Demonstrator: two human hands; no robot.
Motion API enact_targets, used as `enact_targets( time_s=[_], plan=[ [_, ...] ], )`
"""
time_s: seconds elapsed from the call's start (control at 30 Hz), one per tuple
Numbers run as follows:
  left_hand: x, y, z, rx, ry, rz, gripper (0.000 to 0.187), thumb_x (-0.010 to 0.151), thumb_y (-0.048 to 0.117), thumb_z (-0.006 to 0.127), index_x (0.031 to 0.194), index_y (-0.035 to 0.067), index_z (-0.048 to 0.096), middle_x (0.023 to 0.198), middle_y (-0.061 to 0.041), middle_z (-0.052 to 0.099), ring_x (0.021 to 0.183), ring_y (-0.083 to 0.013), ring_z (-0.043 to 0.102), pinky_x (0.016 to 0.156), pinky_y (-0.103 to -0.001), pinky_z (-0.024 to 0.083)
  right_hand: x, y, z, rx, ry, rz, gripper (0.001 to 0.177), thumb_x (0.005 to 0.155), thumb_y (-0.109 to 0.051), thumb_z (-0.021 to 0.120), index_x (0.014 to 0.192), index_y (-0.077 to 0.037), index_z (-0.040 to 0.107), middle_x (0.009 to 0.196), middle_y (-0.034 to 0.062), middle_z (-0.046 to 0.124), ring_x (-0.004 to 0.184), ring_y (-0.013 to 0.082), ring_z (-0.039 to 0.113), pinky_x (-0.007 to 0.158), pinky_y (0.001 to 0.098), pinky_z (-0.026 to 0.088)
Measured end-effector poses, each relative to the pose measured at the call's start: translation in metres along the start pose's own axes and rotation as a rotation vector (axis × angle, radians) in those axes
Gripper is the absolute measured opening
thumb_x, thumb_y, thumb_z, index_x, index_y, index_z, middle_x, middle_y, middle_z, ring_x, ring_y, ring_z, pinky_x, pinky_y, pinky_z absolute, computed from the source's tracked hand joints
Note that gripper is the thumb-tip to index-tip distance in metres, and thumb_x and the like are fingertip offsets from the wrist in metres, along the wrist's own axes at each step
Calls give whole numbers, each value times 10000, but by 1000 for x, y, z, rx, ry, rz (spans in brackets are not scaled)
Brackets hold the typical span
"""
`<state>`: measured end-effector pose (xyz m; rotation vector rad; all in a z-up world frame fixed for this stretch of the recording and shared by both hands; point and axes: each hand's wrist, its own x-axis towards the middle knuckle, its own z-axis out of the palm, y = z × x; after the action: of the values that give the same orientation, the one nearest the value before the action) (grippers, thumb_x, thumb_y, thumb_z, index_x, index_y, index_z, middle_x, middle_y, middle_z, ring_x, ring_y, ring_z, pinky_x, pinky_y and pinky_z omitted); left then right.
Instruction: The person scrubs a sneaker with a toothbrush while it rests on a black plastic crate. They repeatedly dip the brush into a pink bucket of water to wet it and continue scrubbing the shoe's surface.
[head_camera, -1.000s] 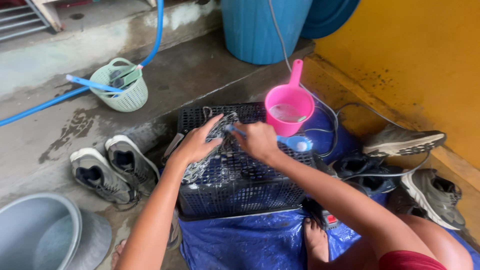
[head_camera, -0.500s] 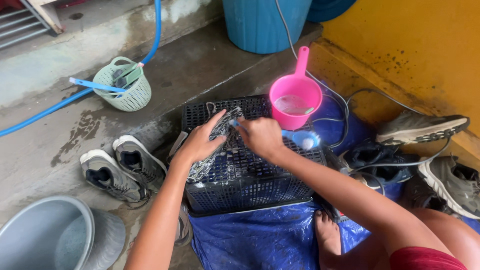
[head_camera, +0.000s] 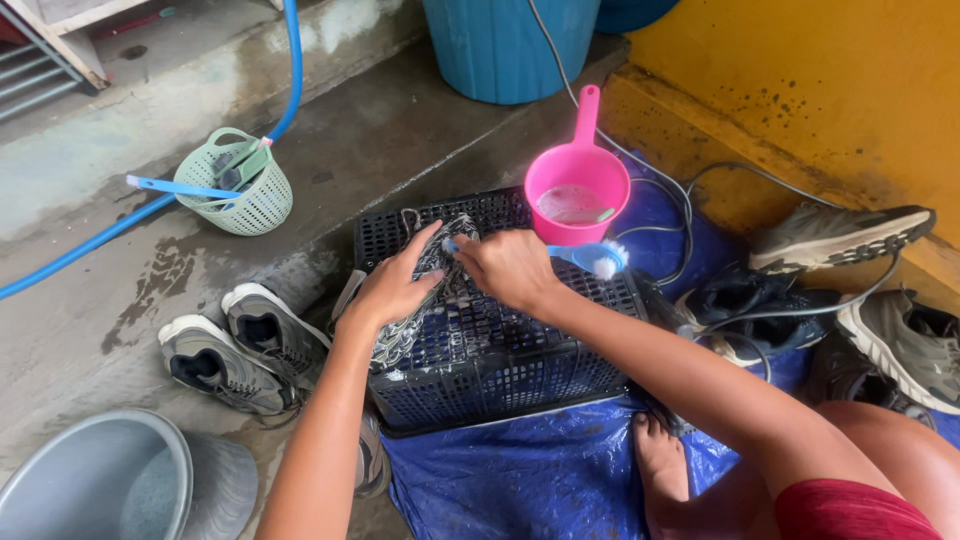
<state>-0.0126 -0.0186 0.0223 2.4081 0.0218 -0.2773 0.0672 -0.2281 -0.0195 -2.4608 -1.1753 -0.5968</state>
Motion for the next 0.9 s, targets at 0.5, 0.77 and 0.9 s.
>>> enact_targets(
  time_s=[0.5, 0.77, 0.9],
  plan=[
    [14, -23, 11, 3, 53, 38, 755, 1078, 302, 600, 1765, 342, 288, 1743, -173, 471, 1544, -546, 466, 1258, -772, 336, -2, 10, 10, 45, 23, 6, 234, 1021, -341, 708, 1142, -206, 856, 600, 92, 727, 565, 391, 737, 531, 509, 587],
    [8, -15, 9, 2, 55, 44, 741, 1072, 287, 587, 1760, 335, 317, 1735, -154, 497, 1535, -523, 496, 1255, -719, 365, -12, 10, 11, -126, 68, -186, 233, 1059, -257, 662, 1196, -194, 839, 627, 104, 727, 543, 347, 732, 542, 499, 602],
    [10, -19, 9, -16, 47, 48, 738, 1067, 300, 571, 1758, 341, 316, 1742, -149, 490, 1539, -527, 483, 1268, -708, 354, -9, 8, 11, -181, 87, -200, 235, 1083, -299, 620, 1198, -229, 811, 593, 63, 684, 522, 322, 717, 512, 498, 591]
  ],
)
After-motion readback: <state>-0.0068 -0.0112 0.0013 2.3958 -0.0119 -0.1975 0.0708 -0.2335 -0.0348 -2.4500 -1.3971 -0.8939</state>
